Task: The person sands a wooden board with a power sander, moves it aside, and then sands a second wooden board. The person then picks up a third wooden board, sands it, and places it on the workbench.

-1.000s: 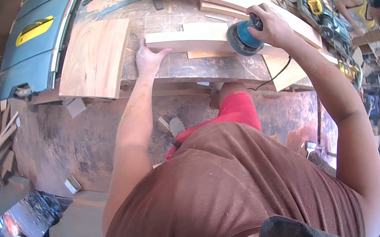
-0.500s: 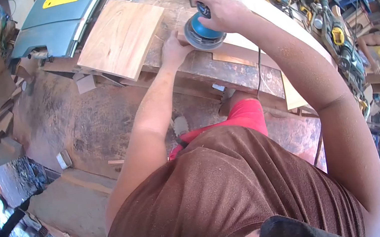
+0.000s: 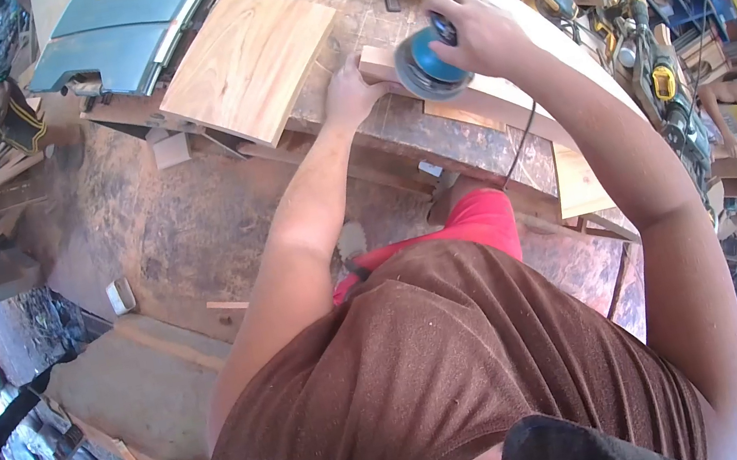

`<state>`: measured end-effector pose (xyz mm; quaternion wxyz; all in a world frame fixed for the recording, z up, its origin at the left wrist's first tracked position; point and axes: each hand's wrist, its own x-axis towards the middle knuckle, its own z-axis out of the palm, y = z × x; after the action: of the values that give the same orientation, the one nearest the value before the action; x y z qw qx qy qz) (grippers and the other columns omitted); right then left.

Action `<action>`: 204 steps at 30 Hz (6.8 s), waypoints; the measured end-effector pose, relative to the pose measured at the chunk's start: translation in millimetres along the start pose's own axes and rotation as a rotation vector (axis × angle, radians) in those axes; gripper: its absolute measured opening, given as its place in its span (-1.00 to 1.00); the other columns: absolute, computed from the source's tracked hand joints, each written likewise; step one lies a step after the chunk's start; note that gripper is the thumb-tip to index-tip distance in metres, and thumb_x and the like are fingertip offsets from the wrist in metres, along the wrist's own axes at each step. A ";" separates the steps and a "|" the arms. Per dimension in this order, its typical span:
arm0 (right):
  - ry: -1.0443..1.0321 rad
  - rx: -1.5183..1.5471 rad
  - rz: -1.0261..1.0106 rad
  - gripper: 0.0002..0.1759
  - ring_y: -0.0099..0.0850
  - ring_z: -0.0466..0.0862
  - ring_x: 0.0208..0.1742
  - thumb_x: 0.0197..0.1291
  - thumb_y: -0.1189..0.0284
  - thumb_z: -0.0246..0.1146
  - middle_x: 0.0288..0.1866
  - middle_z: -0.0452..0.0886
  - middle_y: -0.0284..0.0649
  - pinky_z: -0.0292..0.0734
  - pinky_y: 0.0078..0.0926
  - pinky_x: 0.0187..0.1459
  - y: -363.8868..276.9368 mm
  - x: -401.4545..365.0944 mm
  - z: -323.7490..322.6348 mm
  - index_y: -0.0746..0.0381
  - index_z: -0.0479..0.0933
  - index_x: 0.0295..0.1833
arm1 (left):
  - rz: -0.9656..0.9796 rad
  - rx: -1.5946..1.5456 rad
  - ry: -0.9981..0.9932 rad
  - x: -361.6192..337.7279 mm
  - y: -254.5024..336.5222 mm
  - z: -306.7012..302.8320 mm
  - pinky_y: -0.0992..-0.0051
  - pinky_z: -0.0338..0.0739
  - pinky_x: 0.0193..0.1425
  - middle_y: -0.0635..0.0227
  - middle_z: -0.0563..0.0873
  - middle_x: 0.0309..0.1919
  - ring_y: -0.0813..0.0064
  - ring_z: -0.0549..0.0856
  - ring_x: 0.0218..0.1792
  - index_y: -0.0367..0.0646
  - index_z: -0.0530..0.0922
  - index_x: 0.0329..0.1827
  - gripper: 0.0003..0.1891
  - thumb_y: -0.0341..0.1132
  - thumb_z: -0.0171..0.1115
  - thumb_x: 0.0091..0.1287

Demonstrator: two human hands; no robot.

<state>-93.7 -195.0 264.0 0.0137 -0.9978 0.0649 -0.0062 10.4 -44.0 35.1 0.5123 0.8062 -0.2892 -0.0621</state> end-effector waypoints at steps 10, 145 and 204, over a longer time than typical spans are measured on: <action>0.042 -0.024 -0.014 -0.50 -0.02 0.62 0.22 0.22 0.14 0.37 0.17 0.53 -0.07 0.60 -0.05 0.16 -31.6 31.1 5.8 -0.06 0.46 0.25 | 0.025 0.062 -0.012 6.5 -7.4 4.8 0.11 0.64 0.06 -0.03 0.79 -0.10 -0.05 0.75 0.00 -0.16 0.54 0.25 -0.26 -0.04 0.62 0.02; 0.026 0.029 -0.005 -0.48 0.10 0.62 0.20 0.16 0.18 0.41 0.15 0.55 0.03 0.60 0.03 0.17 -34.2 43.6 3.7 -0.01 0.45 0.22 | -0.006 -0.276 -0.029 -0.5 7.6 -2.5 0.27 0.67 0.02 0.13 0.84 -0.17 0.25 0.81 -0.10 -0.17 0.74 -0.11 -0.65 -0.33 0.62 0.04; 0.011 -0.039 0.184 -0.44 0.07 0.67 0.20 0.26 0.11 0.33 0.18 0.58 0.04 0.61 0.01 0.18 16.3 8.9 3.1 -0.14 0.44 0.36 | 0.077 -0.048 0.018 3.3 -9.2 4.5 0.02 0.61 0.04 -0.09 0.77 -0.14 -0.17 0.73 0.00 -0.29 0.51 0.11 -0.18 0.16 0.63 -0.02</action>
<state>-87.0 -212.2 260.6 -0.0056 -0.9876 0.1564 -0.0091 14.9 -46.4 25.8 0.5362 0.7825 -0.3138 -0.0421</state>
